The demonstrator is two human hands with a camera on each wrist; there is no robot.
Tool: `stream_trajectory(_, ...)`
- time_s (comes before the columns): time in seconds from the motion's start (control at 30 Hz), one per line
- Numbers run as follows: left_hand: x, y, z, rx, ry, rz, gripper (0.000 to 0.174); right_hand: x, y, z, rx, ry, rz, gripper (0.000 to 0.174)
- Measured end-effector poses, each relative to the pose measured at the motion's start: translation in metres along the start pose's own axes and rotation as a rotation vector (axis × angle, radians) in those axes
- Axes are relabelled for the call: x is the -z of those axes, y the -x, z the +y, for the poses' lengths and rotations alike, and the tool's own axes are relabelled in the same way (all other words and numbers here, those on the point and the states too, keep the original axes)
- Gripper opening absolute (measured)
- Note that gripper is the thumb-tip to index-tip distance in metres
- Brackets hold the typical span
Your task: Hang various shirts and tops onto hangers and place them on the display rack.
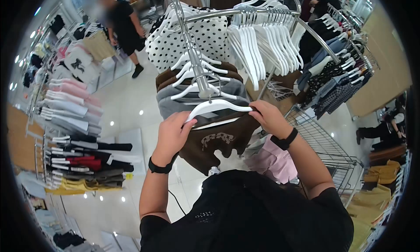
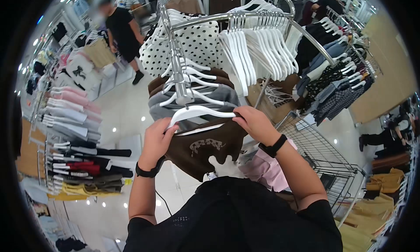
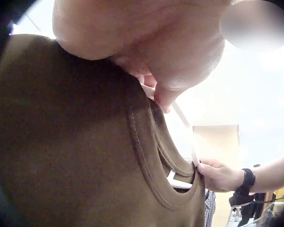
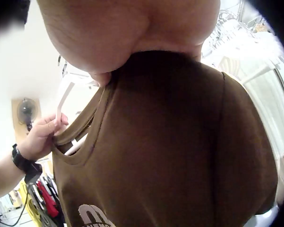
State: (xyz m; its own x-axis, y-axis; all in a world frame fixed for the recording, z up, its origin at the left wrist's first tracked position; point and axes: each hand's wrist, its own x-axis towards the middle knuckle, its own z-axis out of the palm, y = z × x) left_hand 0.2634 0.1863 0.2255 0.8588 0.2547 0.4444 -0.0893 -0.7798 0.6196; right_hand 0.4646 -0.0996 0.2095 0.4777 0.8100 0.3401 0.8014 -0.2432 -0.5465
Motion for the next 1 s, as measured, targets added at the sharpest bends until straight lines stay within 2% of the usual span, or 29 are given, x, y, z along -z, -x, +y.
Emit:
stream_trajectory(0.07,-0.014,-0.002,-0.022,-0.106,-0.032,0.013,0.015,-0.026,-0.004,0.021,-0.035,-0.023,-0.026,0.029)
stream_trajectory(0.13,-0.032,0.004,-0.056,-0.062,-0.153,-0.116,0.022,-0.057,-0.004,0.037,-0.096,-0.038,-0.08,0.029)
stream_trajectory(0.17,-0.031,0.006,-0.057,-0.062,-0.167,-0.104,0.022,-0.063,-0.001,0.046,-0.119,-0.063,-0.128,0.029)
stream_trajectory(0.33,-0.019,-0.011,-0.071,-0.127,-0.205,-0.157,0.021,-0.088,-0.006,0.027,-0.203,-0.125,0.019,0.032)
stream_trajectory(0.43,-0.022,-0.016,-0.071,-0.119,-0.239,-0.2,0.022,-0.1,-0.013,0.019,-0.147,0.039,0.127,0.029)
stream_trajectory(0.53,-0.023,-0.021,-0.076,-0.128,-0.235,-0.21,0.023,-0.104,-0.032,0.008,-0.103,0.145,0.112,0.026)
stream_trajectory(0.77,-0.026,-0.02,-0.08,-0.057,-0.236,-0.25,0.025,-0.115,-0.039,0.03,-0.119,0.186,0.151,0.021)
stream_trajectory(0.87,-0.029,-0.051,-0.097,0.004,-0.162,-0.232,0.03,-0.112,-0.057,0.044,-0.154,0.243,0.174,0.024)
stream_trajectory(1.0,-0.042,-0.065,-0.115,-0.066,-0.277,-0.102,0.03,-0.117,-0.088,0.071,-0.121,0.292,0.191,0.027)
